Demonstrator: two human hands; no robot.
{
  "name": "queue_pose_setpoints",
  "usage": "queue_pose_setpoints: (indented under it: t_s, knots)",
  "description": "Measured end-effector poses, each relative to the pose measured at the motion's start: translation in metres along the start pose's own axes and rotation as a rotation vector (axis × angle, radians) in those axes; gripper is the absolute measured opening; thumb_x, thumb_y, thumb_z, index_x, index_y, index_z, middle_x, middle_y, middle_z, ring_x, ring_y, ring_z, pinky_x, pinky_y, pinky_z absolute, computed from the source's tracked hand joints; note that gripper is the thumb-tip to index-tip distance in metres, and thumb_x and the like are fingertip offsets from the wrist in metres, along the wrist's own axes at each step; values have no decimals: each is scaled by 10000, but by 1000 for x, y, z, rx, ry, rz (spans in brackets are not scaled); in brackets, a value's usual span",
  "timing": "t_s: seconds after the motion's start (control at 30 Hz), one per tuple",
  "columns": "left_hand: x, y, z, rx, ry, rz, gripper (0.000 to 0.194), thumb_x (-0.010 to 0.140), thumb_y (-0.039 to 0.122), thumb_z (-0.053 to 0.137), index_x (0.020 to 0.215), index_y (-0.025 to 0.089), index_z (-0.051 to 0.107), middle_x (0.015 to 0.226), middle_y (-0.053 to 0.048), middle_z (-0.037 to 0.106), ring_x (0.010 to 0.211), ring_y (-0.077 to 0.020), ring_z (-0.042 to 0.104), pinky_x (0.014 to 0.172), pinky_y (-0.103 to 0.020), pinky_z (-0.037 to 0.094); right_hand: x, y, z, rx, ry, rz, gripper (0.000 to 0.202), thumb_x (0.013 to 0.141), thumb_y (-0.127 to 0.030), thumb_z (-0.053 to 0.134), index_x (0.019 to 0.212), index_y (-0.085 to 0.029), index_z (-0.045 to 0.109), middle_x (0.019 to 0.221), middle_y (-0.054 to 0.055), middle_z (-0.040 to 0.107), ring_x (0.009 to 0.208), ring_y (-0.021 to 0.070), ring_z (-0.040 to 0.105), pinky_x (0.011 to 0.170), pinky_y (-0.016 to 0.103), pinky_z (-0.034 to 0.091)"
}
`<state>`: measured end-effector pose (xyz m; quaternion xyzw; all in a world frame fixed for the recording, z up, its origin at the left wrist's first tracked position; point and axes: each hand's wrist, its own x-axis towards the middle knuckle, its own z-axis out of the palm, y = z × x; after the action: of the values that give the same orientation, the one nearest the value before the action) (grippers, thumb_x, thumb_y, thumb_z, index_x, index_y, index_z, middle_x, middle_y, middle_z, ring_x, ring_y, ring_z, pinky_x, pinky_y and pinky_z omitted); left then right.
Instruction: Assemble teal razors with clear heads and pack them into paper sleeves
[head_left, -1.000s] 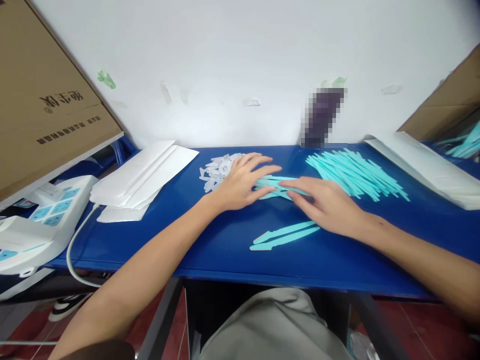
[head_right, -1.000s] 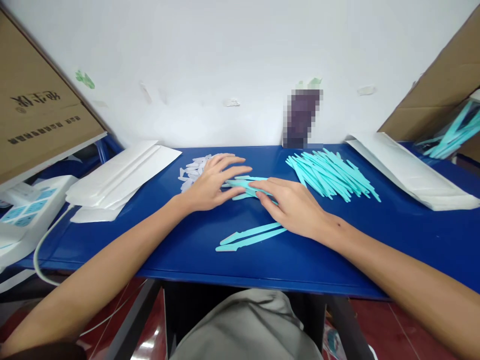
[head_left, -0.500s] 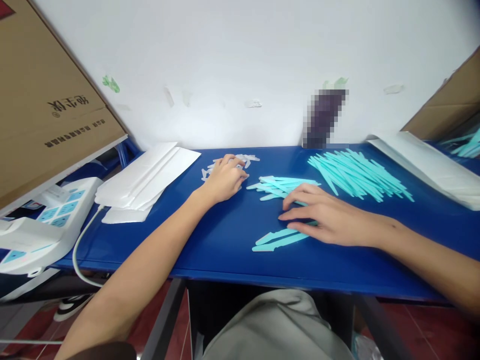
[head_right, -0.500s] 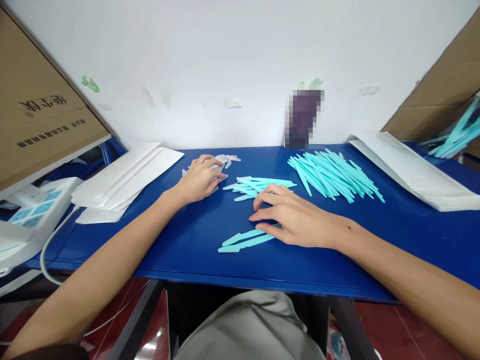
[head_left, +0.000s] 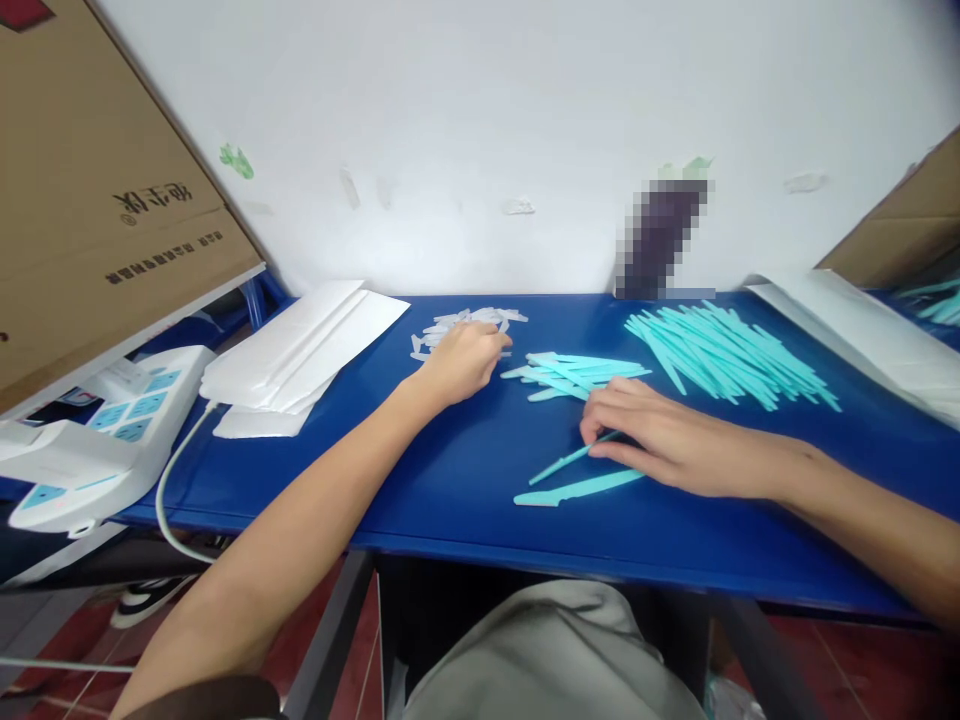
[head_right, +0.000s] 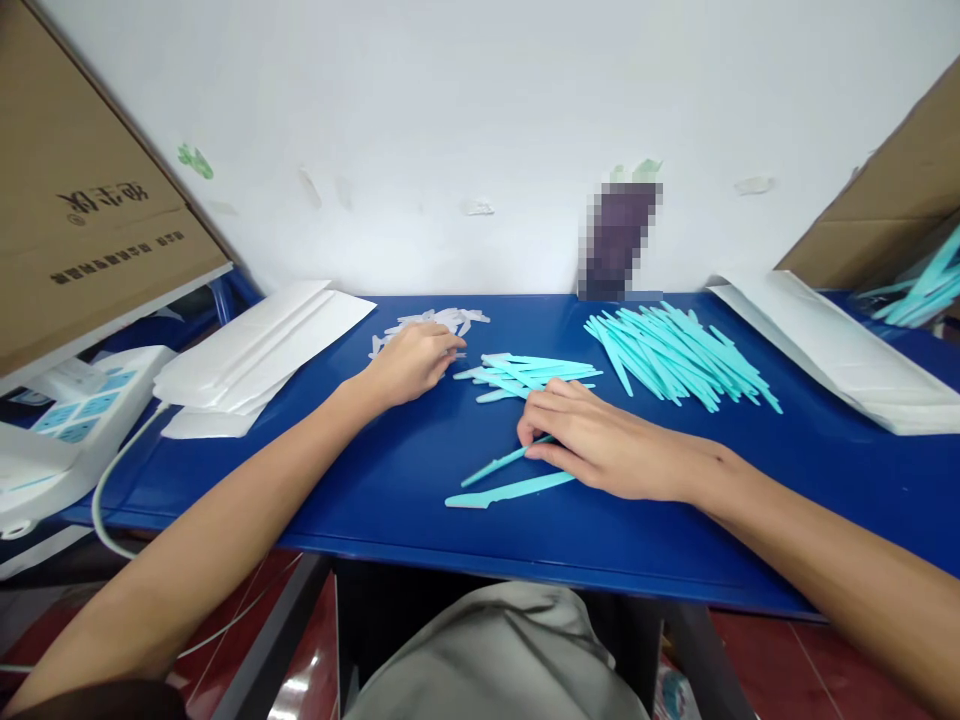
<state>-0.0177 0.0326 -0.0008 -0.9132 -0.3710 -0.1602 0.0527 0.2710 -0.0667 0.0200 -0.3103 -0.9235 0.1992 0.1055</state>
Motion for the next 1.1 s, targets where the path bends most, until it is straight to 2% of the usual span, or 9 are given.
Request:
queue_pose_setpoints:
  t_s: [0.13, 0.2, 0.3, 0.47, 0.6, 0.73, 1.1]
  knots:
    - [-2, -4, -5, -179, 208, -147, 200, 995, 220, 569, 1044, 170, 757, 1051, -119, 720, 1050, -270, 648, 931, -401, 524, 1, 8, 4, -84, 273, 16, 223, 1078, -399, 436, 1040, -259, 605, 971, 81, 700, 868, 260, 619, 827, 424, 463]
    - [-2, -4, -8, -292, 299, -187, 185, 1006, 268, 578, 1060, 182, 733, 1076, -98, 726, 1051, -251, 654, 935, -386, 528, 2, 14, 5, -143, 396, 51, 224, 1071, -386, 430, 1068, -254, 610, 970, 92, 712, 853, 271, 642, 795, 420, 473]
    - [-1, 3, -10, -492, 314, -165, 229, 1035, 324, 550, 1117, 181, 709, 1031, -70, 756, 921, -201, 688, 856, -329, 546, 3, 23, 4, -211, 490, 165, 271, 1064, -386, 411, 1143, -241, 626, 1020, 110, 738, 872, 292, 680, 753, 409, 484]
    - [1, 29, -7, -677, 291, -61, 310, 1069, 348, 499, 1105, 179, 756, 1065, -79, 786, 836, -174, 710, 788, -300, 554, 3, 23, 3, -272, 516, 294, 343, 1058, -408, 395, 1206, -214, 637, 1022, 110, 759, 808, 280, 697, 706, 393, 475]
    - [1, 42, -7, -712, 265, -79, 319, 1066, 351, 500, 1126, 189, 769, 842, -40, 770, 708, -169, 688, 728, -303, 549, 4, 15, 1, -245, 524, 344, 307, 1037, -413, 429, 1147, -225, 645, 942, 78, 761, 717, 252, 668, 659, 383, 449]
    - [1, 43, -7, -743, 255, -111, 345, 1070, 385, 493, 1148, 192, 768, 751, -23, 734, 704, -174, 672, 673, -290, 515, 4, 12, 1, -198, 531, 348, 292, 1016, -414, 459, 1108, -223, 660, 990, 87, 759, 781, 263, 683, 687, 387, 464]
    - [0, 41, -5, -779, 199, -47, 373, 1096, 414, 465, 1122, 170, 746, 812, -21, 752, 739, -156, 654, 701, -266, 472, 4, 17, 4, -242, 582, 250, 242, 1033, -347, 482, 1095, -206, 669, 970, 69, 751, 786, 232, 687, 689, 354, 468]
